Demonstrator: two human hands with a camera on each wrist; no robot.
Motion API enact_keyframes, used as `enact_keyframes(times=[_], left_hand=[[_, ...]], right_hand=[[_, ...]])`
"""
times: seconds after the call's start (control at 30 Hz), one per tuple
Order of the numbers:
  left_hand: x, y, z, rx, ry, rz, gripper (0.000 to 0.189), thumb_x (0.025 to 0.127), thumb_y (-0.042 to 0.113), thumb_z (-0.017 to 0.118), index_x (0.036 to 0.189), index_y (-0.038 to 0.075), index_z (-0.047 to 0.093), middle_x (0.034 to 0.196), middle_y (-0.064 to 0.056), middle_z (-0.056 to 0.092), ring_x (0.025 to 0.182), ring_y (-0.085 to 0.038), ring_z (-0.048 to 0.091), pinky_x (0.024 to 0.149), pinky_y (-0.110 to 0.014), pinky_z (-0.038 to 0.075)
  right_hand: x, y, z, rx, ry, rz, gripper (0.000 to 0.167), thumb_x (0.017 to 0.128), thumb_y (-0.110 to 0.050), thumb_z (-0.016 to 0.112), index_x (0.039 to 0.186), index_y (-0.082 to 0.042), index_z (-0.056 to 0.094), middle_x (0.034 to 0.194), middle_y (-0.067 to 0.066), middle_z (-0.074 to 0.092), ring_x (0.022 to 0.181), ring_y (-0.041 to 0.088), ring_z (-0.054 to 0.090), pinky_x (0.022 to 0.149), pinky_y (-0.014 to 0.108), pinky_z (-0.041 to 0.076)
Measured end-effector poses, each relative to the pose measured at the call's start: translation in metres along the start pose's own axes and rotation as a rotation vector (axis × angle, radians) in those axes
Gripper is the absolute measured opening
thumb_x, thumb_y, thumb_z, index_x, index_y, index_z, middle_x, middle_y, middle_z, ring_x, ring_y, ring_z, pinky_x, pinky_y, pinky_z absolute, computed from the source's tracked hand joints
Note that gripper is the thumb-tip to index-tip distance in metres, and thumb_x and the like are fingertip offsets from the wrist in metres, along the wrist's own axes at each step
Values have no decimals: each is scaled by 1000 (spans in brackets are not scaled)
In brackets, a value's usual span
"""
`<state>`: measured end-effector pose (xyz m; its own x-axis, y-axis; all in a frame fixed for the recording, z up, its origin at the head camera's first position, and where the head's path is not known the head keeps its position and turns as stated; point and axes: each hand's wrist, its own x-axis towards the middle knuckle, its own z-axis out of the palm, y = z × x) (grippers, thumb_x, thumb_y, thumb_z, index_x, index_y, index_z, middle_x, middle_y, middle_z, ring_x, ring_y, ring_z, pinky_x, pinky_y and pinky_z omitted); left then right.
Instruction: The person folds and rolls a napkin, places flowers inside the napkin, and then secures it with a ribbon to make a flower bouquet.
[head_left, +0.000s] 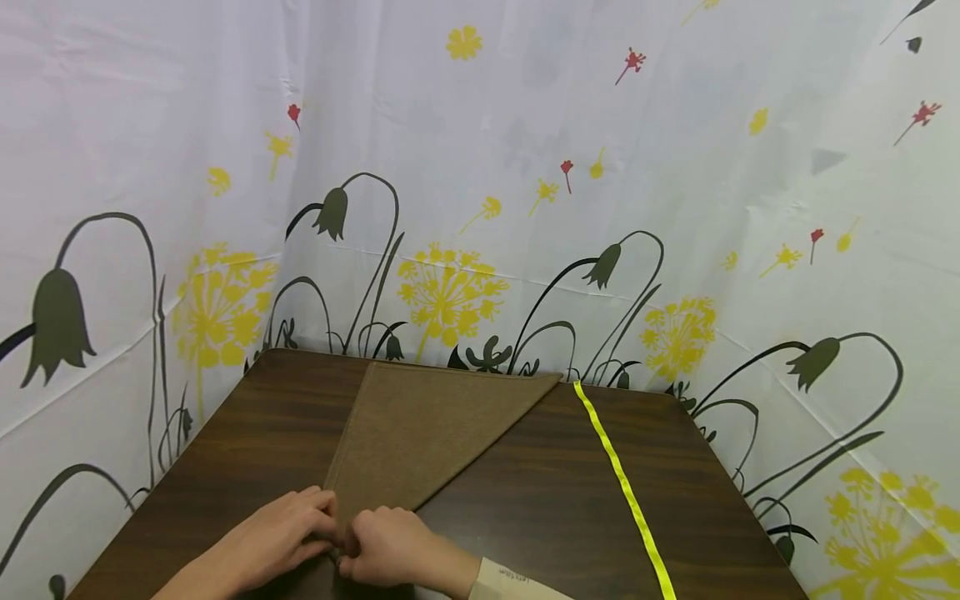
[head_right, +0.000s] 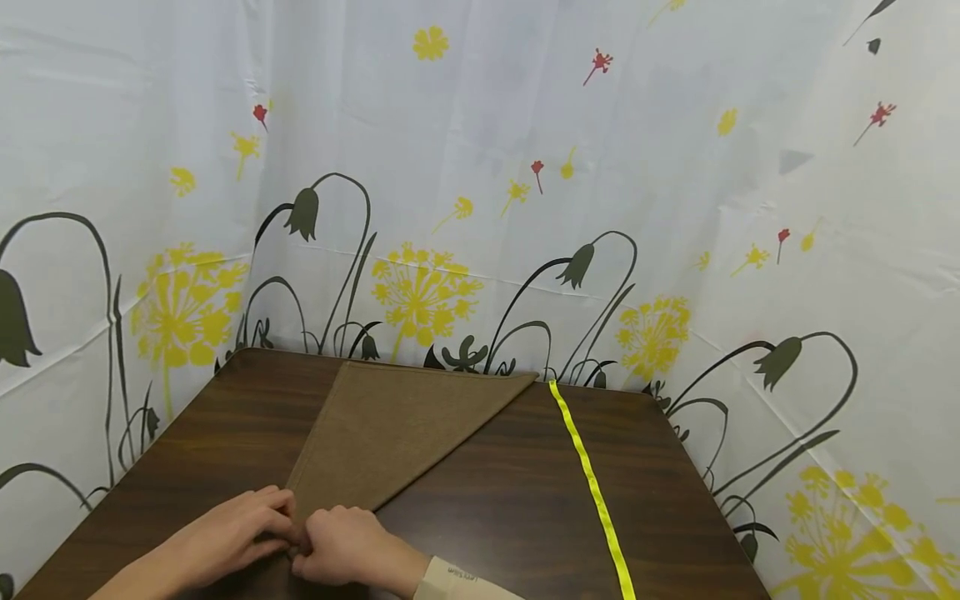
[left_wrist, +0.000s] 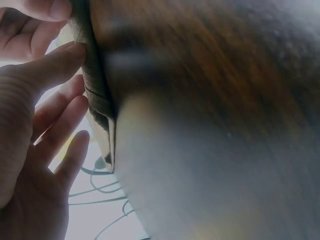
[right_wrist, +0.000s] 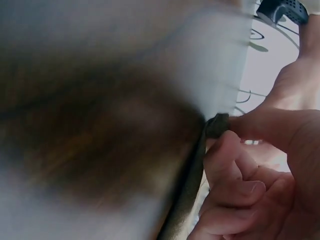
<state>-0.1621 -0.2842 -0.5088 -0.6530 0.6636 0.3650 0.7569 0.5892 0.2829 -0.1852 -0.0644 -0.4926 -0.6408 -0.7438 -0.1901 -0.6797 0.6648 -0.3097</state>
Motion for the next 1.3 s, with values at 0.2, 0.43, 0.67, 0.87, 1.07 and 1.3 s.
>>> enact_keyframes(times=[0.2, 0.43, 0.67, 0.87, 1.07, 1.3], left_hand=[[2, -1, -2, -31, -48, -36, 18, 90, 18, 87, 94, 35, 82, 95, 19, 57, 84, 6, 49, 65, -20, 46], [4, 2, -3, 9, -83, -67, 19, 89, 19, 87, 94, 36, 81, 93, 19, 56, 81, 7, 45, 64, -21, 44], [6, 9, -2, 65, -136, -151, 16, 91, 19, 86, 92, 33, 78, 89, 20, 51, 77, 4, 39, 64, -23, 40], [9, 14, -3, 145, -159, -187, 19, 90, 21, 87, 102, 28, 73, 96, 17, 59, 83, -3, 51, 67, -31, 46], [8, 11, -3, 99, -158, -163, 22, 90, 23, 88, 103, 31, 71, 97, 17, 56, 82, -1, 46, 66, -29, 42], [8, 9, 0, 138, -104, -158, 24, 88, 26, 89, 91, 40, 70, 93, 20, 54, 80, 2, 42, 65, -25, 37]], right_hand=[[1, 0, -5, -14, -19, 7, 12, 102, -36, 74, 93, -28, 74, 71, -17, 61, 55, 0, 51, 53, 17, 43], [-4, -12, -2, -192, 51, -43, 31, 99, -36, 77, 75, -26, 60, 59, -14, 46, 47, 2, 41, 45, 19, 37], [-2, -15, 6, -253, 90, -27, 45, 94, -28, 78, 64, -22, 44, 52, -10, 35, 41, 6, 31, 38, 22, 31], [-2, -9, 6, -210, 130, -41, 46, 90, -23, 77, 63, -22, 39, 51, -12, 30, 40, 4, 27, 38, 19, 29], [-4, -1, 3, -126, 105, -61, 44, 95, -19, 74, 61, -22, 47, 54, -12, 35, 41, 3, 29, 40, 18, 30], [-4, 6, -1, -124, 101, -21, 28, 100, -25, 70, 72, -29, 70, 54, -13, 40, 44, 3, 35, 43, 19, 34]])
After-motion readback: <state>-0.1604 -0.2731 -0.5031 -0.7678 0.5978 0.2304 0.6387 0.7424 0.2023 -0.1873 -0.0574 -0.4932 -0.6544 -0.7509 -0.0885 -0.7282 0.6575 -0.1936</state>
